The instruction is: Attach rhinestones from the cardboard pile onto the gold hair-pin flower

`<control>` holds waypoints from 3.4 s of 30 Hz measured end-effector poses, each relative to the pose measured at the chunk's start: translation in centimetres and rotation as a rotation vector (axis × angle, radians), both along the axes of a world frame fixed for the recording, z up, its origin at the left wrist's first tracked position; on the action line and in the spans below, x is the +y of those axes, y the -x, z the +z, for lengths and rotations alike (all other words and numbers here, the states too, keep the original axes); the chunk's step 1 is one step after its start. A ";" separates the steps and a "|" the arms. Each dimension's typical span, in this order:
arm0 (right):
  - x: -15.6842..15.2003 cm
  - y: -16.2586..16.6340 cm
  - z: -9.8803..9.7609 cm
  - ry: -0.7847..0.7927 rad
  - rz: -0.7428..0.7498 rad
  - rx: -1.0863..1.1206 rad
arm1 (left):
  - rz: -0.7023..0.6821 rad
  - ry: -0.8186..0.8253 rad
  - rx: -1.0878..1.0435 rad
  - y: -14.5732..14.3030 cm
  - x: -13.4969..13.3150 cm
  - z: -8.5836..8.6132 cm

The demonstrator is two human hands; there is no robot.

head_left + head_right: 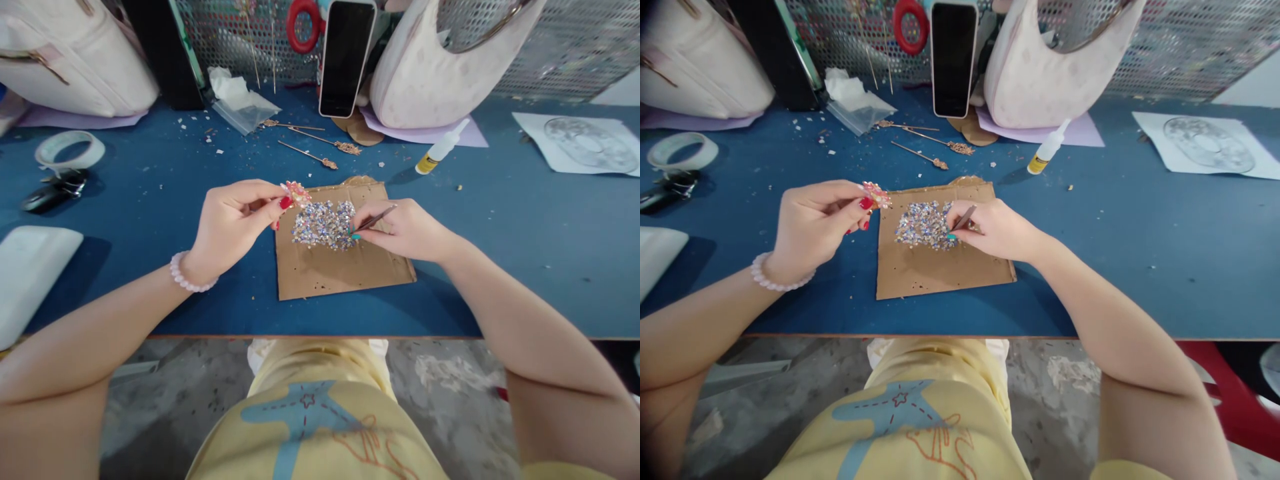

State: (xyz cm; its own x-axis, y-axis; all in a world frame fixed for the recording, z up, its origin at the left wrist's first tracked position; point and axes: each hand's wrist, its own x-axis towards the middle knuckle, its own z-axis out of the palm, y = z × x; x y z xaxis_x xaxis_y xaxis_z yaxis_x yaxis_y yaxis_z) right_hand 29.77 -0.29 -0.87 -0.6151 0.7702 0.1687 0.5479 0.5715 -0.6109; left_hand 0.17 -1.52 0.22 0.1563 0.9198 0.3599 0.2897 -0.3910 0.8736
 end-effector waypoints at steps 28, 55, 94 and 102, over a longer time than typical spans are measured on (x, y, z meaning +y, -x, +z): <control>-1.4 1.7 -1.2 -0.014 -0.099 0.128 | -0.229 0.205 0.219 0.2 1.7 -1.7; 0.3 1.3 -2.0 0.065 -0.376 0.359 | -0.232 0.238 0.321 0.5 2.3 -1.9; -0.7 1.8 -1.4 0.029 -0.307 0.137 | -0.422 0.172 0.542 0.5 1.9 -1.7; -0.5 1.5 -0.8 -0.021 -0.332 0.148 | -0.424 0.178 0.551 0.5 1.9 -1.8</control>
